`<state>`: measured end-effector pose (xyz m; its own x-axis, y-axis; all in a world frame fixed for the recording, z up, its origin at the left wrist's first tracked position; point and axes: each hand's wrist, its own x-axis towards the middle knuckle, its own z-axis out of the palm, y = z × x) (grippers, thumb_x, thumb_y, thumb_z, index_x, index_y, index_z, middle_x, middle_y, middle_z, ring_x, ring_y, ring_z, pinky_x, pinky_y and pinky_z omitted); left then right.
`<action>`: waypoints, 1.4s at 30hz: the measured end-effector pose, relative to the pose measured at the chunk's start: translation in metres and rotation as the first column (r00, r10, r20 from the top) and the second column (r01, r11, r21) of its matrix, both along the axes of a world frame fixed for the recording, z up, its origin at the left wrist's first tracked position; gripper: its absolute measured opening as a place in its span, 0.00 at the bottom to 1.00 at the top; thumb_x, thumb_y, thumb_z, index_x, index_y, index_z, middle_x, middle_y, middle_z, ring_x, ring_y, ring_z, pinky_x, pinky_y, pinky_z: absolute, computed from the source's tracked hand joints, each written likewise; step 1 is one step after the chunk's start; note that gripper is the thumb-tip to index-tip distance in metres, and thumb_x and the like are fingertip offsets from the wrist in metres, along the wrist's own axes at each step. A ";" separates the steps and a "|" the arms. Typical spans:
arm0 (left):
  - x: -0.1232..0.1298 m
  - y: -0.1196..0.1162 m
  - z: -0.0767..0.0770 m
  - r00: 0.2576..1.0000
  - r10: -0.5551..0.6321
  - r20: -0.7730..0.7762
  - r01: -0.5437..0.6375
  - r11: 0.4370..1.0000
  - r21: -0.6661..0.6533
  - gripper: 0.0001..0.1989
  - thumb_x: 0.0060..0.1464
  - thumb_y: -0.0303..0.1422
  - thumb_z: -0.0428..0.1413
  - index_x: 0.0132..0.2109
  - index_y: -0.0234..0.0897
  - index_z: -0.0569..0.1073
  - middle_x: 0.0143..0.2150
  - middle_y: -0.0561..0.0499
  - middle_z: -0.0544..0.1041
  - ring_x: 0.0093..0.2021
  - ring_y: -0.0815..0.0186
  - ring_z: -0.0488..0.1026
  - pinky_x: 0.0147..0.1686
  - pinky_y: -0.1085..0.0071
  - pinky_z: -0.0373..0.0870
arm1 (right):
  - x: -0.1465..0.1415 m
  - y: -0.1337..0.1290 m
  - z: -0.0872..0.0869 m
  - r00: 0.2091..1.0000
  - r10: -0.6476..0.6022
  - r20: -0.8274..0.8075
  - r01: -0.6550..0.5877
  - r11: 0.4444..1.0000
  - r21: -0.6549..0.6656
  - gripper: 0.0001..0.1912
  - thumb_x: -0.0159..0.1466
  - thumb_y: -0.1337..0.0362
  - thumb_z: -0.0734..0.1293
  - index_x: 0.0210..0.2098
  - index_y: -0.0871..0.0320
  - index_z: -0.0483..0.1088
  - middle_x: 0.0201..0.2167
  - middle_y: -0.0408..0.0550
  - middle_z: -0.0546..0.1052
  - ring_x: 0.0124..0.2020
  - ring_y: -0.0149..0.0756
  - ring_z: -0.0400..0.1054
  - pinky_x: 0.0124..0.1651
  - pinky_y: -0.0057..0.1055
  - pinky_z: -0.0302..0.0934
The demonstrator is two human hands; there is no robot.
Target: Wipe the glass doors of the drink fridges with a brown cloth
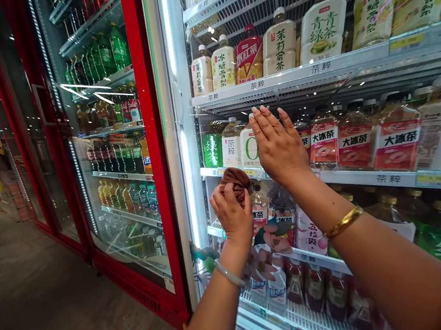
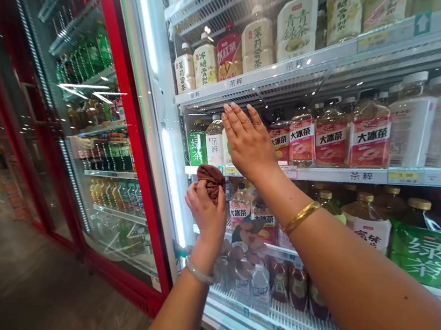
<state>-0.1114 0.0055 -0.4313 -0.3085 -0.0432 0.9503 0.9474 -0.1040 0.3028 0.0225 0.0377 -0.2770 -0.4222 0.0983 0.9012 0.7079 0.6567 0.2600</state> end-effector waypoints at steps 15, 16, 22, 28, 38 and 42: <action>0.064 -0.014 -0.003 0.973 -0.228 0.021 0.229 0.970 -0.085 0.20 0.66 0.36 0.57 0.64 0.46 0.71 0.62 0.37 0.67 0.61 0.46 0.66 0.61 0.42 0.68 | 0.023 -0.003 -0.022 0.986 -0.101 0.135 0.097 0.995 0.034 0.34 0.74 0.65 0.51 0.78 0.51 0.44 0.79 0.41 0.48 0.80 0.39 0.39 0.82 0.47 0.36; 0.072 -0.015 -0.004 0.966 -0.258 -0.020 0.255 0.962 -0.096 0.20 0.66 0.35 0.58 0.63 0.46 0.72 0.62 0.36 0.67 0.61 0.46 0.66 0.61 0.43 0.68 | 0.033 -0.005 -0.028 0.980 -0.101 0.173 0.101 0.995 0.011 0.34 0.74 0.64 0.51 0.78 0.48 0.45 0.78 0.40 0.48 0.80 0.38 0.40 0.82 0.46 0.36; 0.029 -0.010 -0.004 0.971 -0.191 0.146 0.194 0.981 -0.004 0.19 0.66 0.38 0.57 0.62 0.42 0.72 0.60 0.35 0.68 0.60 0.45 0.67 0.62 0.41 0.66 | 0.081 -0.011 -0.062 0.983 -0.100 0.152 0.100 0.995 0.007 0.33 0.74 0.65 0.52 0.76 0.38 0.49 0.77 0.33 0.51 0.79 0.39 0.45 0.83 0.49 0.34; 0.054 -0.014 -0.005 0.982 -0.147 0.116 0.152 0.987 -0.042 0.21 0.67 0.39 0.56 0.63 0.39 0.70 0.62 0.33 0.66 0.62 0.44 0.66 0.62 0.41 0.66 | 0.082 -0.015 -0.112 0.990 -0.137 0.032 0.133 0.985 0.109 0.35 0.74 0.66 0.56 0.77 0.46 0.45 0.77 0.44 0.53 0.79 0.40 0.45 0.81 0.54 0.38; 0.107 -0.026 -0.016 0.948 -0.313 -0.058 0.302 0.941 -0.152 0.22 0.62 0.28 0.57 0.62 0.43 0.70 0.62 0.37 0.68 0.62 0.48 0.67 0.62 0.44 0.68 | 0.175 -0.034 -0.182 0.917 -0.266 -0.296 0.277 0.961 -0.005 0.31 0.72 0.67 0.65 0.72 0.42 0.59 0.73 0.49 0.64 0.77 0.48 0.52 0.78 0.66 0.28; 0.085 -0.010 -0.007 0.980 -0.181 0.080 0.181 0.984 0.005 0.21 0.64 0.35 0.58 0.63 0.38 0.69 0.62 0.34 0.67 0.64 0.45 0.65 0.65 0.39 0.62 | 0.184 -0.036 -0.184 0.919 -0.254 -0.302 0.257 0.966 -0.033 0.32 0.72 0.66 0.65 0.72 0.41 0.59 0.73 0.48 0.63 0.77 0.47 0.50 0.78 0.66 0.30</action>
<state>-0.0262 -0.0041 -0.4388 -0.3858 0.0227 0.9223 0.8858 -0.2704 0.3772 0.2067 0.0019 -0.4609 -0.0925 0.1599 0.9828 0.8970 0.4419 0.0125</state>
